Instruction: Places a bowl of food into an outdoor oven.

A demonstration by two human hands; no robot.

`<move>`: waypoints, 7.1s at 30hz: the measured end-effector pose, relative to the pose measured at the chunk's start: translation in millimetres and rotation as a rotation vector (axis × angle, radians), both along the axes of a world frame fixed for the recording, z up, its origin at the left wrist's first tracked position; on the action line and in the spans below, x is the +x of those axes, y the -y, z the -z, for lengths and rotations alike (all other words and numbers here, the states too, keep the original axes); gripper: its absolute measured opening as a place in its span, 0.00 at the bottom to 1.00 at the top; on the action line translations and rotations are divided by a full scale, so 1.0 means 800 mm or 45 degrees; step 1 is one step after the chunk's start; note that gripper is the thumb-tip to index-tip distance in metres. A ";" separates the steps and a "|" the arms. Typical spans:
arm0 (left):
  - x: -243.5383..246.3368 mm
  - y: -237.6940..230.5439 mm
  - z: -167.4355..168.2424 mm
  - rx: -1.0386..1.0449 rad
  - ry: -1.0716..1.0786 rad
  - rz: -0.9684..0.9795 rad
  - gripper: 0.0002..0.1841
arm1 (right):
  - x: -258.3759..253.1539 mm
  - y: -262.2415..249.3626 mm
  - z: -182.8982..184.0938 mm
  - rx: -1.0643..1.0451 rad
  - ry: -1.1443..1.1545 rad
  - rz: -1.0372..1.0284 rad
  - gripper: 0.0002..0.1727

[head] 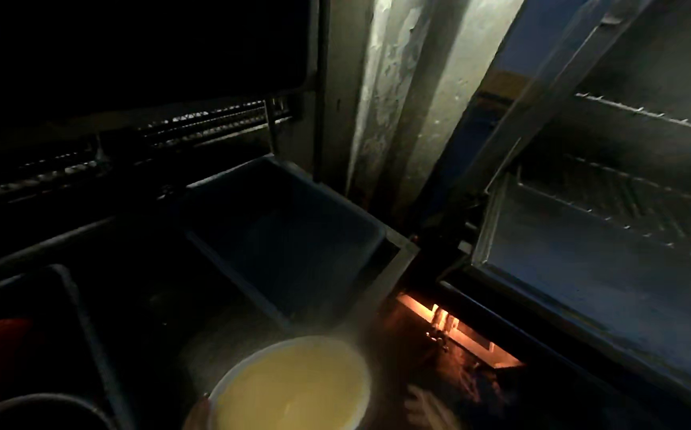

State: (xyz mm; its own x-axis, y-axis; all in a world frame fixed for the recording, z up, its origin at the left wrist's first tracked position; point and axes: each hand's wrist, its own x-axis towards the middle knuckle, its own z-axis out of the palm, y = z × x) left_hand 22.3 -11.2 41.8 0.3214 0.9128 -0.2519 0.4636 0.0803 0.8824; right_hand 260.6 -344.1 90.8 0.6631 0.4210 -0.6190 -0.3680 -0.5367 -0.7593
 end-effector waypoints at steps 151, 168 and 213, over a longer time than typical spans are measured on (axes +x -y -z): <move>0.868 0.375 -0.443 0.413 0.049 1.840 0.27 | 0.370 0.258 -0.340 0.187 0.598 1.937 0.30; 0.945 0.424 -0.441 0.738 -0.215 2.098 0.28 | 0.405 0.255 -0.318 0.044 0.569 2.121 0.34; 0.950 0.378 -0.440 0.678 -0.270 2.014 0.23 | 0.421 0.213 -0.316 0.107 0.506 2.124 0.35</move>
State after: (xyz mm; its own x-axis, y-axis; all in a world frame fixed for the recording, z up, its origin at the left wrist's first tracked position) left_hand 782.3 -313.9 393.8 0.9450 -0.2595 -0.1991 -0.1029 -0.8137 0.5722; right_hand 597.3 -514.3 343.3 0.4800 -0.8108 -0.3350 -0.2411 0.2452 -0.9390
